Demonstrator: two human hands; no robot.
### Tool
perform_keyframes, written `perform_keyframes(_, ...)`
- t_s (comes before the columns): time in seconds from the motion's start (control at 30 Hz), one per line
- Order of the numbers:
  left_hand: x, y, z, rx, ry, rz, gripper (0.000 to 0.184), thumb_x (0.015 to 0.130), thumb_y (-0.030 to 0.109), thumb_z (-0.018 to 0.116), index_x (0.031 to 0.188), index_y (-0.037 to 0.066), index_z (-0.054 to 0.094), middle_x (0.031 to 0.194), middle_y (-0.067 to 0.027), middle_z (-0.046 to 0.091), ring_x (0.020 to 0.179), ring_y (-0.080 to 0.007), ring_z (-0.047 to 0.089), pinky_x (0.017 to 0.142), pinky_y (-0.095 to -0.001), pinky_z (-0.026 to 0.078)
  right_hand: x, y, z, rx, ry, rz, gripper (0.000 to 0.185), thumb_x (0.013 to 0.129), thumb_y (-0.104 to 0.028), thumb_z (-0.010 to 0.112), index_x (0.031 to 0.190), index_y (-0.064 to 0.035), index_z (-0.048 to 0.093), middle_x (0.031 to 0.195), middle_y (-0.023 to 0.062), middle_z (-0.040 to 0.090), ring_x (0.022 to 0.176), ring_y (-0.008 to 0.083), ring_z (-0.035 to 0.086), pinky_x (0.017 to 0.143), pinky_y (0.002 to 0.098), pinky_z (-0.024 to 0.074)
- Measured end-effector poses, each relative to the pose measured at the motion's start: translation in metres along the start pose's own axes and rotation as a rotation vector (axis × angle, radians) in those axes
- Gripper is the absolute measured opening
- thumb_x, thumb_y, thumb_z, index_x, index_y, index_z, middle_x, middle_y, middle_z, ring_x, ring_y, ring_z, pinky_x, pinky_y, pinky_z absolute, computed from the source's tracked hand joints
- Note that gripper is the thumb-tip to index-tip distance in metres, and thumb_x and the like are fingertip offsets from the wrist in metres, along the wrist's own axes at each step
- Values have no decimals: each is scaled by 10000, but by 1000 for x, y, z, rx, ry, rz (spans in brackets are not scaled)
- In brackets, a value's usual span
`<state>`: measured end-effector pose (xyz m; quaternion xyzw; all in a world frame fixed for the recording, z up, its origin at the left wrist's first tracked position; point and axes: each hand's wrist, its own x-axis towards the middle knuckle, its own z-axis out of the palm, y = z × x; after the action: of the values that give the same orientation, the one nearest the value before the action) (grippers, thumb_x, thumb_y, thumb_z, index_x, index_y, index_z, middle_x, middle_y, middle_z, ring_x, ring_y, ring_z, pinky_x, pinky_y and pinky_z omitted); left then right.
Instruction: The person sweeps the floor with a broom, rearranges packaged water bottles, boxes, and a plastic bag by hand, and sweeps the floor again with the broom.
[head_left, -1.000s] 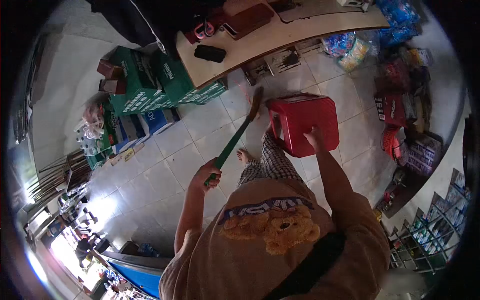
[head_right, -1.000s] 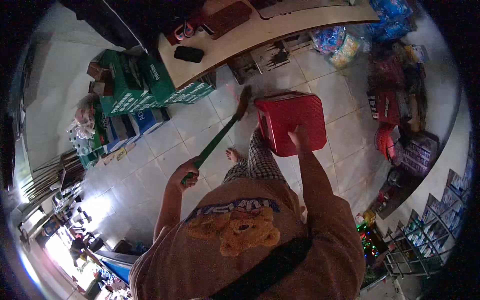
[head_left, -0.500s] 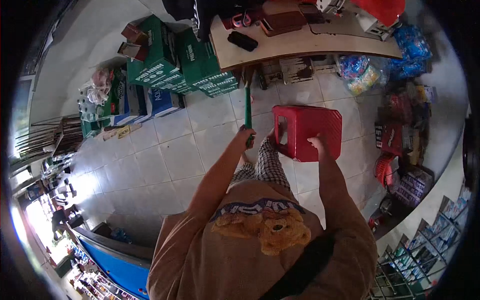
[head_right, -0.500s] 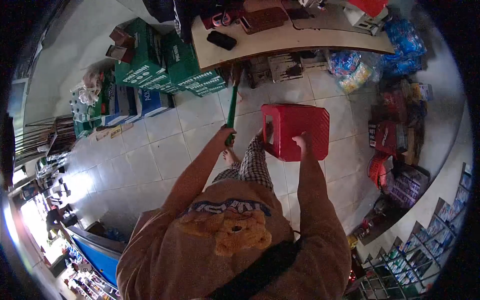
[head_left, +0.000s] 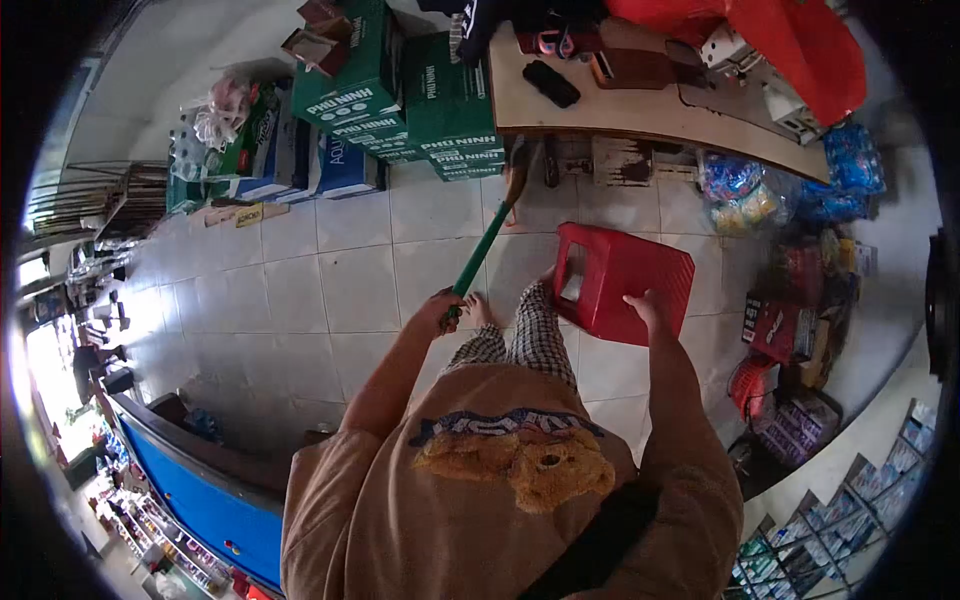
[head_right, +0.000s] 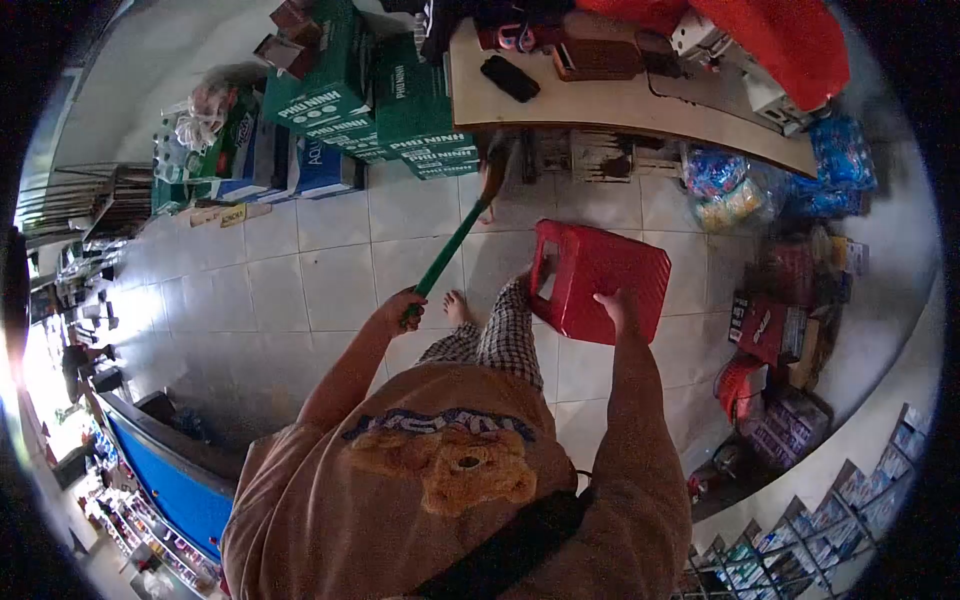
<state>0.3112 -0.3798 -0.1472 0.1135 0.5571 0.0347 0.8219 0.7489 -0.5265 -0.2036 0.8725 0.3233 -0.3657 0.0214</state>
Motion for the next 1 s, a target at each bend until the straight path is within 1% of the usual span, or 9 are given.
perform_keyframes(0.23, -12, -12, -23, -18, 1, 26, 282, 700, 94, 515, 953, 136, 398, 511, -18, 391, 323, -103, 316, 284, -227, 271, 33, -16, -4, -66, 42, -10, 634, 567, -372, 652, 985, 66, 467, 990, 214, 503, 911, 300, 498, 760, 342, 396)
perform_keyframes(0.4, -18, -25, -15, -11, 29, 69, 333, 704, 93, 507, 1014, 139, 396, 519, -21, 401, 322, -100, 328, 274, -237, 278, 87, -11, 6, 181, 46, -37, 556, 539, -263, 704, 915, 71, 465, 940, 168, 527, 868, 256, 513, 741, 335, 403)
perform_keyframes(0.5, -19, -33, -9, 15, 15, 97, 346, 712, 90, 494, 1040, 138, 398, 529, -28, 414, 323, -103, 337, 273, -249, 286, 69, -56, -36, 87, -12, 1, 561, 517, -249, 720, 909, 59, 461, 930, 160, 524, 870, 247, 507, 754, 330, 398)
perform_keyframes(0.53, -20, -31, -4, 37, 9, 117, 346, 716, 88, 487, 1047, 136, 400, 535, -33, 422, 324, -107, 343, 273, -256, 291, 73, -61, -30, 151, 184, -123, 490, 562, -281, 686, 887, 41, 510, 891, 174, 554, 843, 283, 532, 726, 343, 413)
perform_keyframes(0.57, -22, -30, 3, 35, 138, 102, 331, 719, 88, 482, 1039, 127, 409, 547, -40, 434, 326, -114, 351, 276, -259, 298, 77, -67, -40, 136, 187, -138, 490, 562, -281, 686, 887, 41, 510, 891, 174, 554, 843, 283, 532, 726, 343, 413)
perform_keyframes(0.63, -18, -29, 3, 7, 130, 110, 332, 719, 88, 485, 1040, 126, 409, 543, -41, 435, 328, -116, 354, 278, -257, 299, 72, -93, -61, 197, 42, -178, 387, 525, -285, 717, 700, -13, 504, 654, 80, 520, 578, 188, 503, 499, 323, 411)
perform_keyframes(0.73, -21, -21, 7, -64, 122, 124, 261, 680, 89, 511, 928, 109, 434, 506, -30, 426, 309, -114, 348, 258, -250, 287, 85, -120, -77, 25, -25, -98, 347, 542, -312, 705, 610, -53, 484, 565, 44, 473, 478, 142, 440, 392, 307, 345)
perform_keyframes(0.8, -24, -11, 12, -56, 181, 60, 183, 643, 91, 525, 809, 87, 449, 489, -28, 426, 276, -116, 336, 228, -250, 268, 92, -139, -88, 35, -37, -96, 348, 550, -322, 699, 615, -61, 478, 579, 40, 475, 482, 129, 436, 378, 293, 333)
perform_keyframes(1.0, -7, -7, 20, -133, 157, 151, 182, 632, 95, 526, 797, 97, 447, 460, -18, 383, 267, -122, 326, 218, -257, 260, 130, -184, -85, 327, -67, -163, 327, 575, -298, 691, 672, -60, 488, 644, 34, 496, 497, 106, 433, 339, 256, 302)
